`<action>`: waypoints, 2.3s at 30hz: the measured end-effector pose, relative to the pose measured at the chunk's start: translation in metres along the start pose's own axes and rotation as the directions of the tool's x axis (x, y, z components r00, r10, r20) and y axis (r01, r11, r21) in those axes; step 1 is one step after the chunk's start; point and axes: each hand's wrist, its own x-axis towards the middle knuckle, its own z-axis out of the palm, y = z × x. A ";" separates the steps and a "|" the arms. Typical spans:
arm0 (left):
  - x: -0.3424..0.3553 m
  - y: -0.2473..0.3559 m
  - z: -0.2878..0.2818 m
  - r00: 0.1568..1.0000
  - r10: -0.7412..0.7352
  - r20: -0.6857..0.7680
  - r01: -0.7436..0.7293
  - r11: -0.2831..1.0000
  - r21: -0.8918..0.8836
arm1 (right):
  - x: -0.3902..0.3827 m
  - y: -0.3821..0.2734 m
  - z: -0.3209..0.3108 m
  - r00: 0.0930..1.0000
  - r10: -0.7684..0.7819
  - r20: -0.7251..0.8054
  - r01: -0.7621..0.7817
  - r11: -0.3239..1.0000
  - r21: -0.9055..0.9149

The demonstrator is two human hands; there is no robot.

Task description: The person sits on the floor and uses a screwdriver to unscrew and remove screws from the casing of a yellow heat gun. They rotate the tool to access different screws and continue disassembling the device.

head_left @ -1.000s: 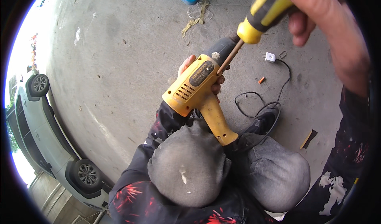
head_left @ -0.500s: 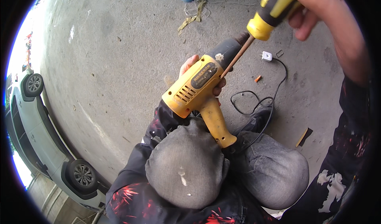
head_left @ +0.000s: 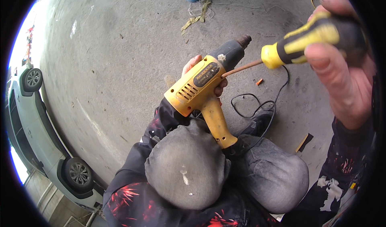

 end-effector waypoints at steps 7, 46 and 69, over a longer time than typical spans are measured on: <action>-0.001 0.001 -0.002 0.995 -0.005 0.099 0.008 0.999 -0.035 | 0.007 -0.010 0.006 0.998 -0.064 0.022 0.065 0.998 -0.027; -0.006 0.000 -0.007 0.996 0.093 0.005 -0.093 0.992 0.083 | 0.019 -0.027 0.015 0.999 0.015 0.033 -0.010 0.989 -0.145; -0.004 0.006 0.001 0.946 0.015 0.324 0.000 0.999 -0.048 | -0.020 -0.019 0.006 0.995 0.026 -0.096 -0.018 0.997 0.076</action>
